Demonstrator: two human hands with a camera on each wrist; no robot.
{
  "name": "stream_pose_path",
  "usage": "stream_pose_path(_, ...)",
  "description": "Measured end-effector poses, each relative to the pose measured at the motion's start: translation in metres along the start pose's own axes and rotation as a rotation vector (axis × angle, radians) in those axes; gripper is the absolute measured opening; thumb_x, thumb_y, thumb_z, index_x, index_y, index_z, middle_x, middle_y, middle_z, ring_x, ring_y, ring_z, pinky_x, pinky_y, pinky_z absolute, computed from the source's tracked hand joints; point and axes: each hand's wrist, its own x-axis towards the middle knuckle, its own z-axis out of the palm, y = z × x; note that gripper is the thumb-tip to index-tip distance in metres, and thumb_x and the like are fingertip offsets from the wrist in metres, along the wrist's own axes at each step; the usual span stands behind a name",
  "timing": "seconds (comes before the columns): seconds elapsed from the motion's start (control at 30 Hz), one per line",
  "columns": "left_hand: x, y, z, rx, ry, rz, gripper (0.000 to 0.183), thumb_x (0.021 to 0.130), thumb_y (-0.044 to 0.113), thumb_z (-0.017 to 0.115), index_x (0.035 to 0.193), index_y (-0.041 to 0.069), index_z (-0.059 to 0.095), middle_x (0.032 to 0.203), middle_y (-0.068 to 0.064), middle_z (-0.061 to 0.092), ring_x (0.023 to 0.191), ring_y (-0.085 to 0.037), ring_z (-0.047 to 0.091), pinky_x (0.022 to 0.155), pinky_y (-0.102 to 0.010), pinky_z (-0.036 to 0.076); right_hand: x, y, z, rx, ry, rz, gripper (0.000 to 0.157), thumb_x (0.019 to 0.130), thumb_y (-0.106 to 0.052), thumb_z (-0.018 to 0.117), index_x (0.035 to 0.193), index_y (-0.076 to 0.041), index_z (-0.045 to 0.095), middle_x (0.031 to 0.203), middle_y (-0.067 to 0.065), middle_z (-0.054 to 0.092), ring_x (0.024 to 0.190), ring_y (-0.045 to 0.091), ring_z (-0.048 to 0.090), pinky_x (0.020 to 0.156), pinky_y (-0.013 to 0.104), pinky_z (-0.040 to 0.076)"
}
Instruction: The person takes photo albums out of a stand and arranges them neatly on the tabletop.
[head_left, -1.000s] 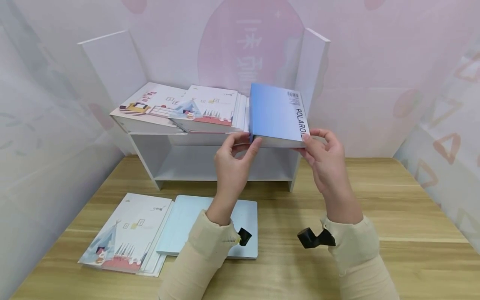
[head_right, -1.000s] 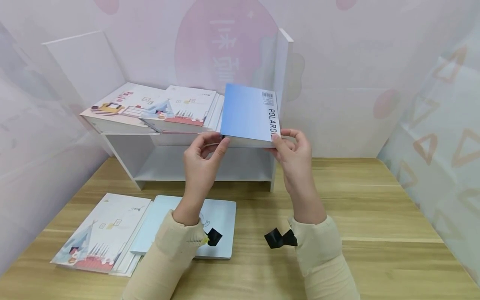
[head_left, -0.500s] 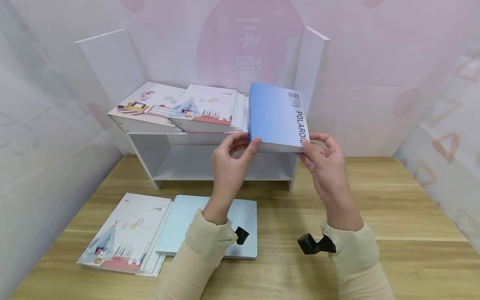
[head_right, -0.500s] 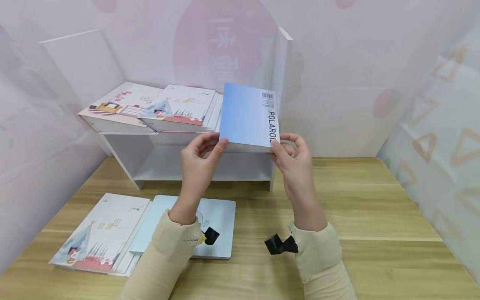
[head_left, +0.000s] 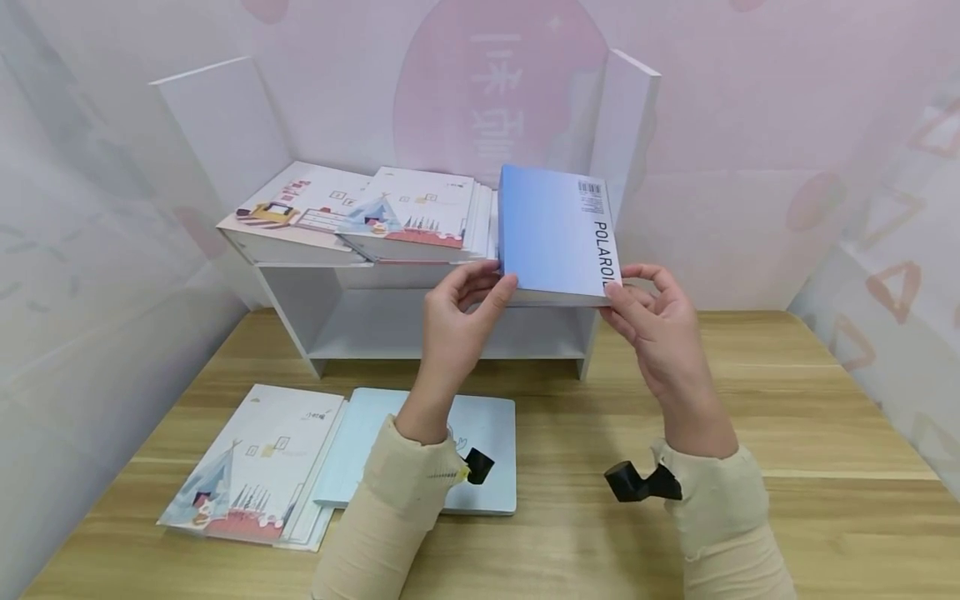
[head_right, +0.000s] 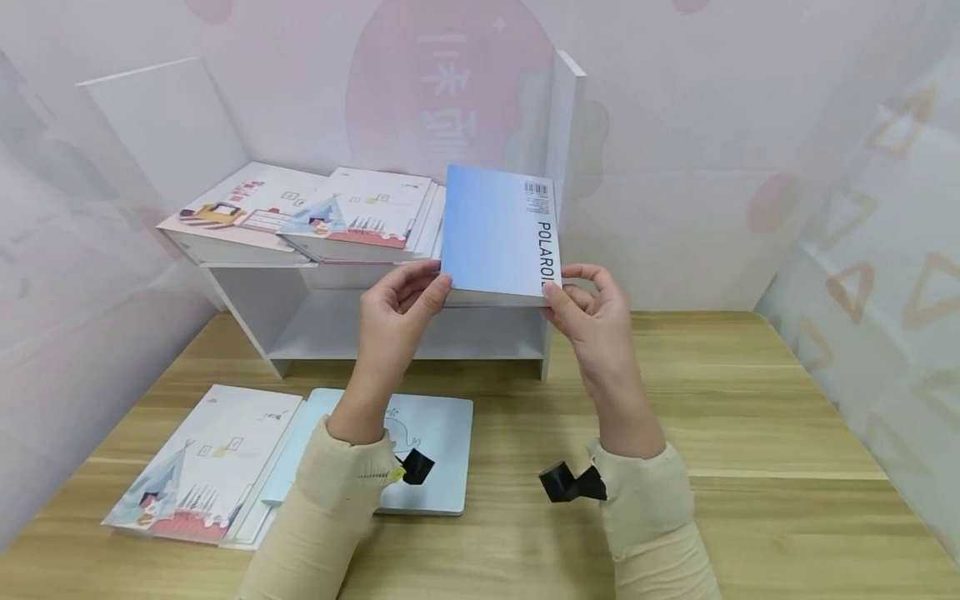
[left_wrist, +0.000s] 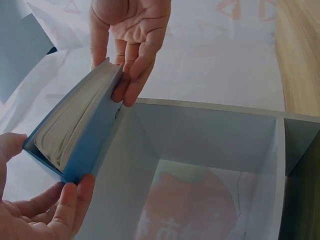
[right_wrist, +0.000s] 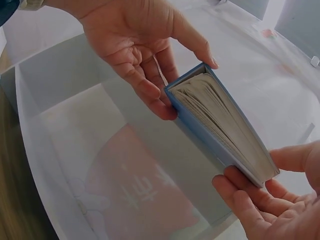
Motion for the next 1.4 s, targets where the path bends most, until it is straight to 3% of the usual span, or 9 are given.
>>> stream_pose_path(0.5, 0.000, 0.005, -0.006, -0.005, -0.124, -0.008, 0.045, 0.093, 0.009, 0.069, 0.135, 0.000, 0.055, 0.122, -0.021, 0.064, 0.110, -0.029, 0.064, 0.098, -0.048, 0.053, 0.001, -0.003, -0.005, 0.054, -0.070, -0.034, 0.033, 0.094, 0.005, 0.062, 0.121, -0.006, 0.050, 0.096, 0.000, 0.075, 0.078, 0.013, 0.071, 0.078, 0.019, 0.056)
stream_pose_path(0.77, -0.001, 0.009, -0.009, 0.007, -0.153, -0.019, 0.048, 0.093, 0.011, 0.069, 0.137, 0.002, 0.053, 0.128, -0.016, 0.063, 0.109, -0.026, 0.064, 0.094, -0.031, 0.055, -0.001, -0.006, -0.005, 0.065, -0.101, -0.068, 0.034, 0.094, 0.007, 0.059, 0.123, -0.006, 0.049, 0.103, 0.001, 0.073, 0.084, 0.014, 0.072, 0.082, 0.021, 0.057)
stream_pose_path(1.2, -0.005, 0.021, -0.018, 0.024, -0.164, -0.031, 0.048, 0.093, 0.012, 0.068, 0.138, 0.005, 0.053, 0.126, -0.016, 0.062, 0.109, -0.026, 0.064, 0.094, -0.030, 0.054, -0.005, -0.011, -0.003, -0.015, -0.189, -0.101, 0.052, 0.095, 0.006, 0.058, 0.142, -0.010, 0.040, 0.117, 0.001, 0.067, 0.086, 0.010, 0.068, 0.073, 0.017, 0.053)
stream_pose_path(1.4, -0.006, 0.028, -0.022, 0.020, -0.171, -0.040, 0.048, 0.093, 0.010, 0.068, 0.139, 0.004, 0.052, 0.126, -0.017, 0.062, 0.109, -0.027, 0.064, 0.086, -0.021, 0.055, -0.009, -0.014, 0.000, -0.038, -0.198, -0.118, 0.055, 0.096, 0.007, 0.057, 0.144, -0.011, 0.037, 0.121, 0.002, 0.065, 0.088, 0.010, 0.067, 0.074, 0.017, 0.053)
